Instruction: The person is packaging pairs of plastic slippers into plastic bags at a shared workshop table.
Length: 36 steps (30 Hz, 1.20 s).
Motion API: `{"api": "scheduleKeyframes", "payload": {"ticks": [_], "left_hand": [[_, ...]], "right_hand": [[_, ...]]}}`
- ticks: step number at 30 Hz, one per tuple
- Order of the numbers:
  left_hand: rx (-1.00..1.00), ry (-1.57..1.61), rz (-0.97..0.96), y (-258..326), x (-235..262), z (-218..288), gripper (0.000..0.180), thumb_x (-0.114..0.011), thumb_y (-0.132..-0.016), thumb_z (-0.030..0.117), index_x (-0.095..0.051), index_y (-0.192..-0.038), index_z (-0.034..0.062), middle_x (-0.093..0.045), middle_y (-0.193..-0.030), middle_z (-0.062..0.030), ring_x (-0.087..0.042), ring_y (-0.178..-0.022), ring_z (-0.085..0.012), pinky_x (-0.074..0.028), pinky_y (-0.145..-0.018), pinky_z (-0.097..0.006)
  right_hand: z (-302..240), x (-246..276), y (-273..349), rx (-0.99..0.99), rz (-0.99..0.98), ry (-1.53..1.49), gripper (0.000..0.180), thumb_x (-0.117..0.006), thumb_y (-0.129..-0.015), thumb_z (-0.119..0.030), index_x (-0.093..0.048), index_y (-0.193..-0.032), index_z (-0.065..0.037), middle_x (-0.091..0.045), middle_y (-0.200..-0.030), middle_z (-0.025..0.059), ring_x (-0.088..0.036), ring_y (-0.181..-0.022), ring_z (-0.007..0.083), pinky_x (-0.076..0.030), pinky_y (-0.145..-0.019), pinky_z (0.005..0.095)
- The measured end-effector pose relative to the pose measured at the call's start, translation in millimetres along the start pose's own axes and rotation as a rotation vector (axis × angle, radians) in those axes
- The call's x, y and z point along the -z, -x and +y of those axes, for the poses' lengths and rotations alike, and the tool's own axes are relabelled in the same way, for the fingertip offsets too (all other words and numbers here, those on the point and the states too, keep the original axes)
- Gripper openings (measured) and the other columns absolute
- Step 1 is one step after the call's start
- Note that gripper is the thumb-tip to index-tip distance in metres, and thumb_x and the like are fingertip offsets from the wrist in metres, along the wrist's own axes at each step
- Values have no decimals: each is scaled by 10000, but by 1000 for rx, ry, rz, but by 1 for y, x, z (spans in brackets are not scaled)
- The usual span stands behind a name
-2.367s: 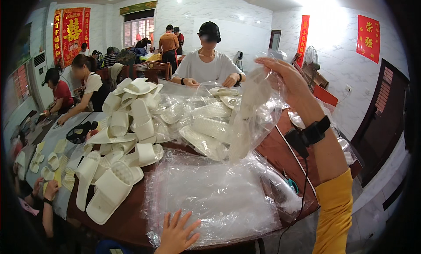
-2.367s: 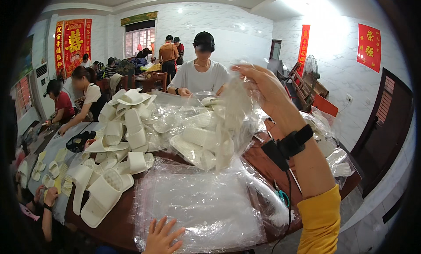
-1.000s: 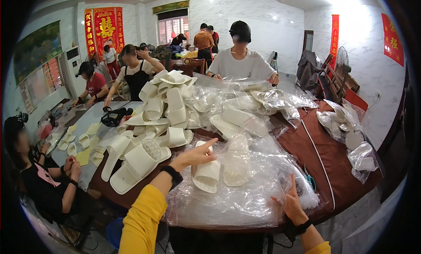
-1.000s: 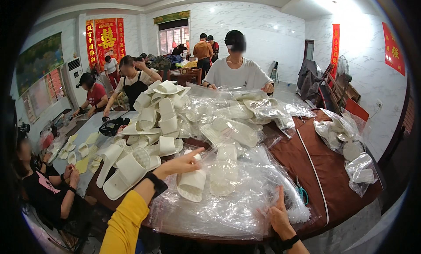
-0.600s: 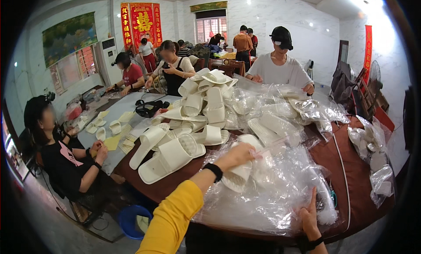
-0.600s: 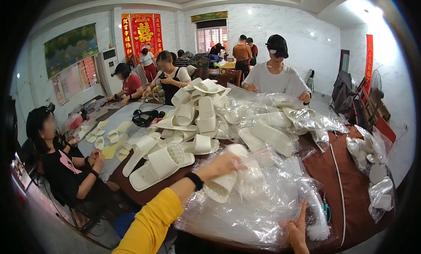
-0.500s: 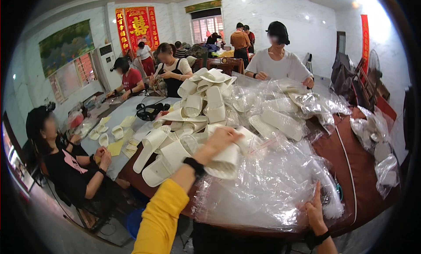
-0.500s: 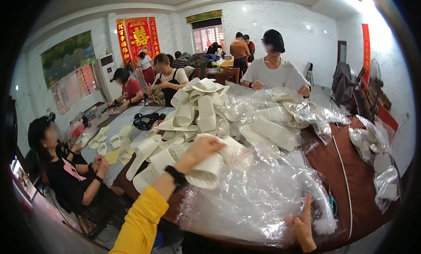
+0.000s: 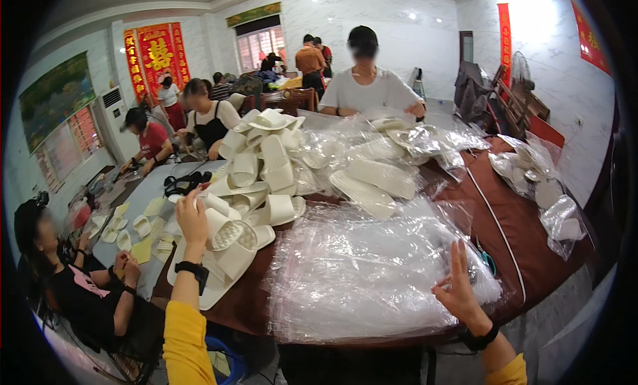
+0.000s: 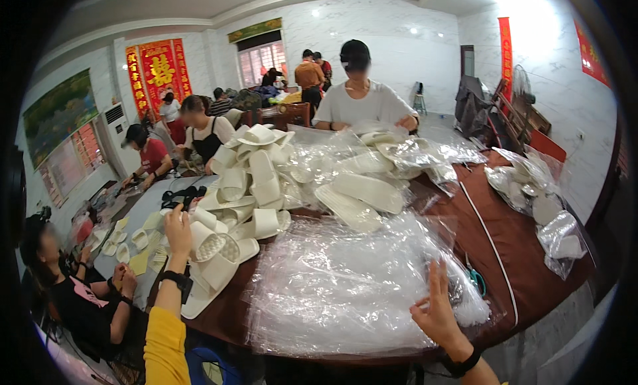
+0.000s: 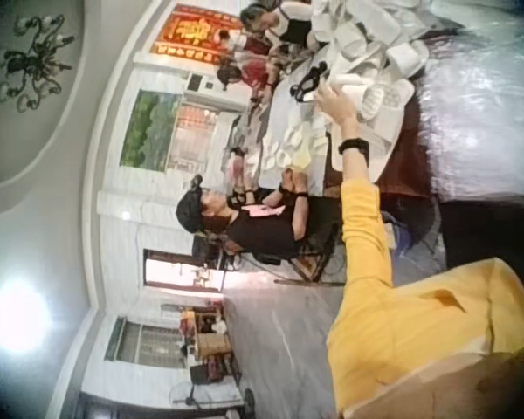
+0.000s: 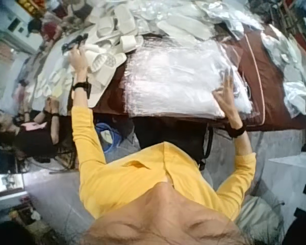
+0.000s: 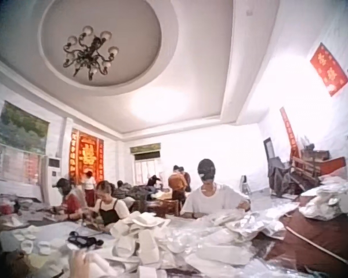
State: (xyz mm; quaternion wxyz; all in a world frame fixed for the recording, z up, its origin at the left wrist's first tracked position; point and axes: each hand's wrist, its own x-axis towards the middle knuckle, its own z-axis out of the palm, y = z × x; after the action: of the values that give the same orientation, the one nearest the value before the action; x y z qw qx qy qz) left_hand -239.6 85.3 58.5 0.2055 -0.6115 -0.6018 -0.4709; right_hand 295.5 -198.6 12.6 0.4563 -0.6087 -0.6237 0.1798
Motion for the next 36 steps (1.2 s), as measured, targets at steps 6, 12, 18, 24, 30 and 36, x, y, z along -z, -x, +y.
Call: {"api": "scheduleKeyframes", "payload": {"ticks": [6, 12, 18, 24, 30, 36], "left_hand": [[-335, 483, -412, 22, 72, 123, 271, -596, -854, 29, -643, -1122, 32, -591, -1176, -157, -538, -1166, -324, -382, -1049, -403], [-757, 477, -951, 156, 67, 209, 559, -555, -944, 413, -419, -1447, 211, -426, -1444, -187, -382, -1325, -443, -305, -1073, -576], [-738, 302, -1027, 219, 46, 183, 662, -435, -922, 657, -352, -1487, 323, -278, -1526, -245, -256, -1375, -524, -187, -1045, -722], [-673, 355, -998, 219, 39, 192, 658, -471, -905, 653, -385, -1473, 331, -291, -1522, -238, -248, -1374, -531, -154, -1052, -729], [-614, 351, -960, 223, 47, 191, 636, -508, -886, 636, -436, -1444, 338, -316, -1506, -230, -291, -1349, -523, -151, -1031, -755], [-484, 425, -1050, 225, 60, 196, 669, -682, -814, 441, -482, -1419, 236, -215, -1564, -201, -195, -1408, -503, -167, -1071, -718]], "right_hand": [[-50, 19, -28, -226, -472, -143, 1090, -738, -756, -26, 24, -1536, -11, -4, -1586, 277, -303, -1399, 300, -559, -740, 284], [-4, 21, -31, -88, -613, 230, 1107, -765, -810, -289, 19, -1518, 41, -91, -1561, 323, -254, -1430, 366, -359, -1094, 353], [-57, 79, -74, -222, -1143, 494, 786, -616, -923, -446, -290, -1491, -11, -439, -1421, 289, -455, -1325, 332, -372, -1086, 360], [-113, 48, -187, 199, -523, 417, 327, -563, -945, -286, -688, -1094, -22, -712, -962, 174, -701, -829, 322, -542, -786, 405], [11, -126, -268, 184, -150, 772, 202, -557, -818, -161, -701, -804, -20, -674, -782, 251, -689, -787, 425, -552, -663, 505], [43, -184, -243, -71, 56, 888, 771, -776, -736, -334, -415, -1357, -54, -448, -1344, 182, -484, -1179, 463, -500, -862, 638]]}}
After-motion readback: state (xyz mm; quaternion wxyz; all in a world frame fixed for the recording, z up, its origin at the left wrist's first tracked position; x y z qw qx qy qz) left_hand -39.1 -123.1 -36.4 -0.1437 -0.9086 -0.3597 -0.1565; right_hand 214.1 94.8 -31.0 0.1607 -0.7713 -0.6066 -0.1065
